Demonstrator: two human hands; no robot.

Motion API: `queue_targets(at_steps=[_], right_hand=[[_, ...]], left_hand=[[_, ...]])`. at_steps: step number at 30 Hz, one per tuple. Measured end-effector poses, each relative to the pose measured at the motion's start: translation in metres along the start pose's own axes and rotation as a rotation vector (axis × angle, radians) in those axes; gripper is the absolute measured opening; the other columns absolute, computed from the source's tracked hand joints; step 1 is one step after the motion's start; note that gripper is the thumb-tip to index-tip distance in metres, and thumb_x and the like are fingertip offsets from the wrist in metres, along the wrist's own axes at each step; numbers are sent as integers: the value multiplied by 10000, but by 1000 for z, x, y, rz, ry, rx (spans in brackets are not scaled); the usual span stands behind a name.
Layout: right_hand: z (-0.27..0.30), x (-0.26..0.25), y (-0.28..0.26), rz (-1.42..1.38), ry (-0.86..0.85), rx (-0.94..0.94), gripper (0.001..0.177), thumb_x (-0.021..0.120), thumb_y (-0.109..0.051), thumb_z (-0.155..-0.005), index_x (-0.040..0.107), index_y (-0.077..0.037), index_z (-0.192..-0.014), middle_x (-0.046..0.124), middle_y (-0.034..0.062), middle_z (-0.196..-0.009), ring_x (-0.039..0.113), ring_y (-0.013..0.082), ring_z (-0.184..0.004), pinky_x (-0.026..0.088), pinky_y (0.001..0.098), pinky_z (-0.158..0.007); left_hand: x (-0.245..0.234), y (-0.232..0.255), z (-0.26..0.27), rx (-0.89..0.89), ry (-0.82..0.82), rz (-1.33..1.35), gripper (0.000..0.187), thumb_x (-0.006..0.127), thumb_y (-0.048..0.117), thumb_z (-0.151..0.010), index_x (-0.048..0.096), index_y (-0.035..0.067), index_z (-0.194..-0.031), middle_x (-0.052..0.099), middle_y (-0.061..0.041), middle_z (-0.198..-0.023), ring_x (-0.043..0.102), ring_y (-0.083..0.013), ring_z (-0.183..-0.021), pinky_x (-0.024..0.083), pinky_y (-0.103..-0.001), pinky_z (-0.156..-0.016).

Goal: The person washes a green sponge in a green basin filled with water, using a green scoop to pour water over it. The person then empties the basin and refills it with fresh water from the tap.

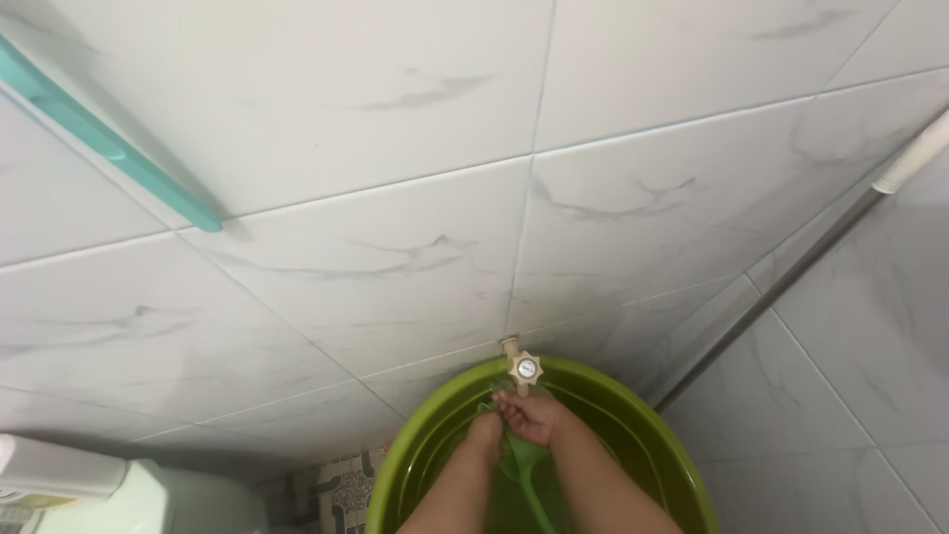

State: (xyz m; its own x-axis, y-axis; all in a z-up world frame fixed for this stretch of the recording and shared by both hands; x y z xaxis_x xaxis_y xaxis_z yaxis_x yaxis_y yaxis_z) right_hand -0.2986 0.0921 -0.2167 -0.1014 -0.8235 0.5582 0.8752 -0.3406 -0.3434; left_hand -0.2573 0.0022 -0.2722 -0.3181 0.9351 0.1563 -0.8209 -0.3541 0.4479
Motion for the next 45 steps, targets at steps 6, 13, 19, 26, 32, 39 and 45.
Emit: queue_targets(at_steps=[6,13,19,26,32,39,45], right_hand=[[18,-7,-7,-333,203,-112,136,548,-40,-995,630,8,-1092,717,85,-925,698,154,-784,606,238,-684],[1,5,-6,-42,-11,-41,184,730,-235,-971,739,-64,-1038,616,-14,-676,472,71,-519,373,212,-414],[62,-64,-24,434,198,-226,172,656,-175,-929,721,-73,-1050,687,77,-795,608,173,-671,508,315,-640],[141,-94,-65,877,882,-806,285,700,-208,-845,715,-50,-1081,716,113,-995,674,292,-952,530,422,-876],[137,53,-76,1702,867,-1078,433,702,-346,-795,699,-95,-1149,627,165,-1349,521,372,-1308,414,483,-1105],[86,79,-60,1682,417,-436,395,482,-439,-996,705,-220,-1237,681,75,-1333,611,283,-1239,434,511,-1097],[114,84,-58,1440,645,-728,356,566,-392,-943,741,-164,-1152,718,129,-1253,643,367,-1143,504,503,-1023]], left_hand=[[5,2,-8,20,-33,-46,519,532,382,-993,617,53,-1385,607,-228,-1406,528,-383,-1277,443,-550,-1080],[-6,36,5,126,-17,-170,583,643,378,-958,599,9,-1407,582,-230,-1441,538,-325,-1296,426,-434,-1054],[-6,43,23,-7,-40,-38,775,651,532,-920,543,-64,-1403,630,-256,-1422,627,-390,-1285,498,-500,-1089],[32,55,-9,280,-116,-452,616,631,446,-988,590,-53,-1347,697,-243,-1299,704,-341,-1120,561,-405,-909],[24,53,-2,435,25,-744,590,477,511,-1043,746,-8,-1127,755,-245,-1106,707,-340,-981,541,-391,-868],[-53,50,71,330,159,-210,536,516,512,-1012,691,27,-1157,700,-177,-1163,662,-290,-1044,490,-395,-933],[-63,47,113,252,260,-122,572,498,496,-1011,692,-36,-1088,713,-225,-1057,637,-330,-928,517,-447,-873]])
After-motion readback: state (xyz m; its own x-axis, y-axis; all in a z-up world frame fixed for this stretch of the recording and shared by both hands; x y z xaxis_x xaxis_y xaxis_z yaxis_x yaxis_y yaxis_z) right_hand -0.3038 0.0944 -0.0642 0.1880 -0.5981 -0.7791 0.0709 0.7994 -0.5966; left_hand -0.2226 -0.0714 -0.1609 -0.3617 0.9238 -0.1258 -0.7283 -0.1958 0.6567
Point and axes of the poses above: each hand's wrist, its own z-axis away from the middle knuckle, its own x-axis out of the palm, y = z × x, the point moved 10 cm from there along -z, towards the middle knuckle
